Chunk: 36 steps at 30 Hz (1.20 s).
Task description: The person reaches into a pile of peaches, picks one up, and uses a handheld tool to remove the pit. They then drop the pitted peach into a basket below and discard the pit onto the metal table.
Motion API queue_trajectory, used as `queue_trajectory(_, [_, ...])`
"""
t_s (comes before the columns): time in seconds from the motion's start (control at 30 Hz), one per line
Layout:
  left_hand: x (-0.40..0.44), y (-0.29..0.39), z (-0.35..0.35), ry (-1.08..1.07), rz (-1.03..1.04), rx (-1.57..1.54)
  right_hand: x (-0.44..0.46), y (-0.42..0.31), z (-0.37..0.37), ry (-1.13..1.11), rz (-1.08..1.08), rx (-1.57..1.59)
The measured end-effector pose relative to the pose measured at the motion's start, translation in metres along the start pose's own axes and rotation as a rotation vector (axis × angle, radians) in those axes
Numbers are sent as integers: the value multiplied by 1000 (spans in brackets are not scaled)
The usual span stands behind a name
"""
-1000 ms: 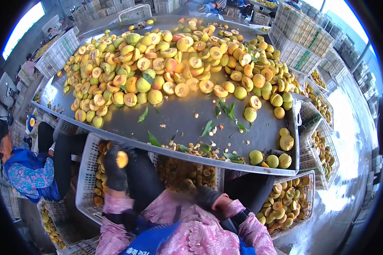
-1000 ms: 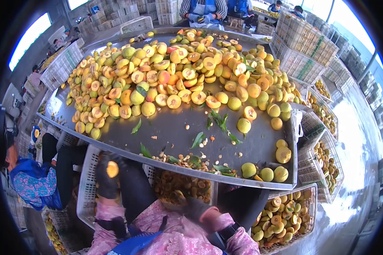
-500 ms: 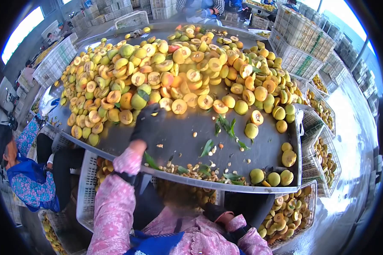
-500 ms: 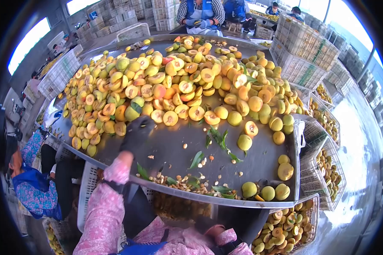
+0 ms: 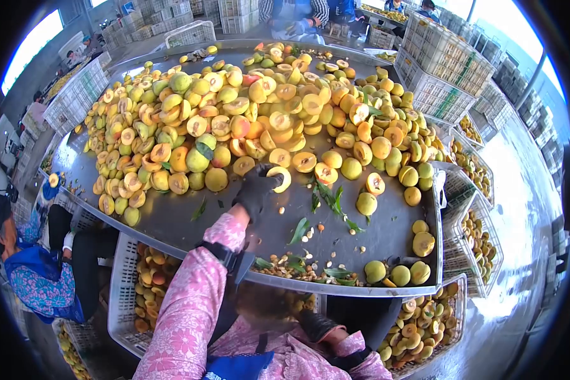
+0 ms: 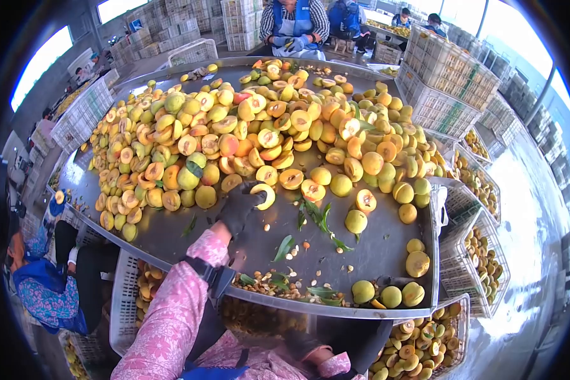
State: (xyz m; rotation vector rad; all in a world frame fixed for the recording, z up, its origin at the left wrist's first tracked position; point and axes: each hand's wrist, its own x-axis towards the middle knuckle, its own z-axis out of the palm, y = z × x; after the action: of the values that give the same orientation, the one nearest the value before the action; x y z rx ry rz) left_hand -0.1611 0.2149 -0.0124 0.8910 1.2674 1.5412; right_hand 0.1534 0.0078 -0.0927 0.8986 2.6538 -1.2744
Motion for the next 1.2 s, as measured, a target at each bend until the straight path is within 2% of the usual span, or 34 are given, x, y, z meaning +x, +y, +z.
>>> queue_trajectory(0.07, [-19,2,-13,-200,-267,-731,-15,-2,-11,13,7,20])
queue_trajectory(0.1, [-33,-10,-17,-160,-39,-372,-20,-16,-30,23,-12,-16])
queue_trajectory(0.17, [-84,56,1,-78,-421,-1125,-29,-41,-68,41,-52,-88])
queue_trajectory(0.27, [-134,79,13,-123,-437,-1189,-39,-64,-85,197,-11,284])
queue_trajectory(0.33, [-160,81,21,-117,-483,-1201,-43,-88,-102,263,-41,421])
queue_trajectory(0.4, [-181,68,22,-89,-527,-1213,-41,-107,-112,210,-19,599])
queue_trajectory(0.47, [-205,65,25,-161,-183,-467,-38,-131,-123,149,82,773])
queue_trajectory(0.5, [-213,65,27,-171,-137,-360,-36,-132,-122,162,6,521])
queue_trajectory(0.53, [-221,65,30,-177,-92,-254,-33,-136,-120,178,-16,464])
queue_trajectory(0.57, [-226,65,32,-163,-175,-414,-30,-140,-119,194,-37,406])
queue_trajectory(0.63, [-235,63,36,-151,-210,-519,-24,-141,-116,295,-225,171])
queue_trajectory(0.8, [-253,56,39,-156,-48,-345,-24,-161,-115,215,-68,149])
queue_trajectory(0.9, [-262,69,45,-159,17,-273,-23,-157,-104,403,-316,-121])
queue_trajectory(1.0, [-268,69,49,-137,60,-259,-23,-168,-107,370,-242,131])
queue_trajectory(1.1, [-274,74,53,-117,97,-233,-23,-165,-99,307,-154,55])
queue_trajectory(1.13, [-276,78,55,-113,111,-215,-22,-165,-96,349,-185,19])
queue_trajectory(1.2, [-277,82,59,-74,-14,-411,-18,-163,-90,435,-246,-52])
